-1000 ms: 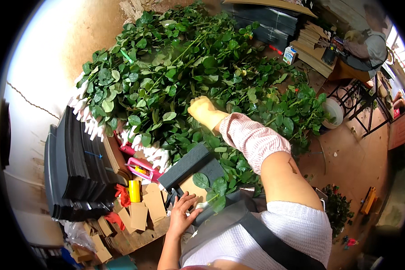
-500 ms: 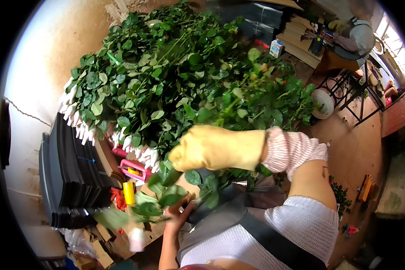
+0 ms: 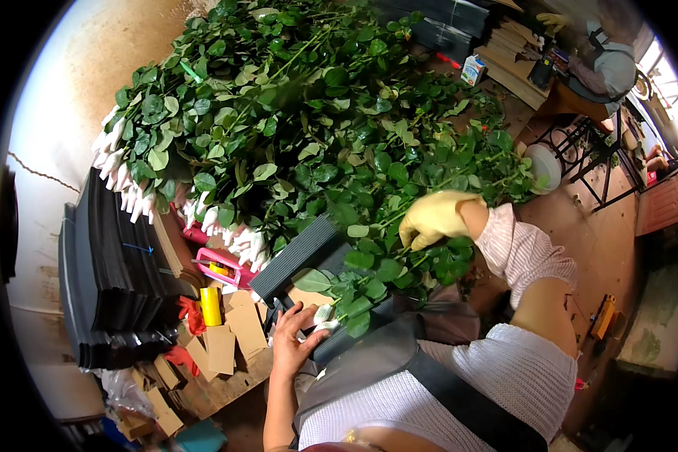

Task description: The person arranges white flowers and green leaves into a black rectangular container. They use a stapler to secure the arrangement and handle various floral materials on a cluttered table.

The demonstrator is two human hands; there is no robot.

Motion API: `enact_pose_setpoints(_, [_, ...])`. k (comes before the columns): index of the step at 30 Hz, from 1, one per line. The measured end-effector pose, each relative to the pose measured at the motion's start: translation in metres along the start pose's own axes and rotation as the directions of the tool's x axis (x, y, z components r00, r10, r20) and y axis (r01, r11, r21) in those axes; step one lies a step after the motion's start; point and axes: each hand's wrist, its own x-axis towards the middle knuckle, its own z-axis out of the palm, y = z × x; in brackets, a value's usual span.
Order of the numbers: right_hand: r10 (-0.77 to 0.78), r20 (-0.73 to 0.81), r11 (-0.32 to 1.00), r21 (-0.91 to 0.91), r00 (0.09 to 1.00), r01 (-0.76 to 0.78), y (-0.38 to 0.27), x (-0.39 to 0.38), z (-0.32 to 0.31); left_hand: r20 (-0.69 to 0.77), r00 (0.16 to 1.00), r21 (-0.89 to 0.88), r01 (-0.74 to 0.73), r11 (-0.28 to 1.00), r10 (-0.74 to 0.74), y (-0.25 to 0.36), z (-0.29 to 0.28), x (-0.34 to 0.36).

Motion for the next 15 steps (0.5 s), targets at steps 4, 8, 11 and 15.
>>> enact_pose_setpoints(4, [-0.084,-0.639,0.996,-0.081,0.764,0.042,-0.013,0.058,-0.050,-0.001,1.000,0.052,0.012,0.999,-0.012,0.011,-0.005,0.005])
enact_pose_setpoints(8, [0.457,-0.239,0.774,-0.367,0.856,-0.516,0.016,0.179,-0.068,-0.080,0.994,0.185,-0.056,0.981,0.072,0.010,0.006,0.011])
enact_pose_setpoints(11, [0.467,-0.252,0.726,-0.438,0.848,-0.530,0.027,0.203,-0.057,-0.164,0.973,0.241,-0.118,0.963,0.161,0.010,0.009,0.011])
enact_pose_setpoints(15, [0.365,-0.295,0.818,-0.351,0.883,-0.455,0.047,0.186,-0.071,-0.148,0.983,0.166,-0.086,0.982,0.111,0.013,0.007,0.013])
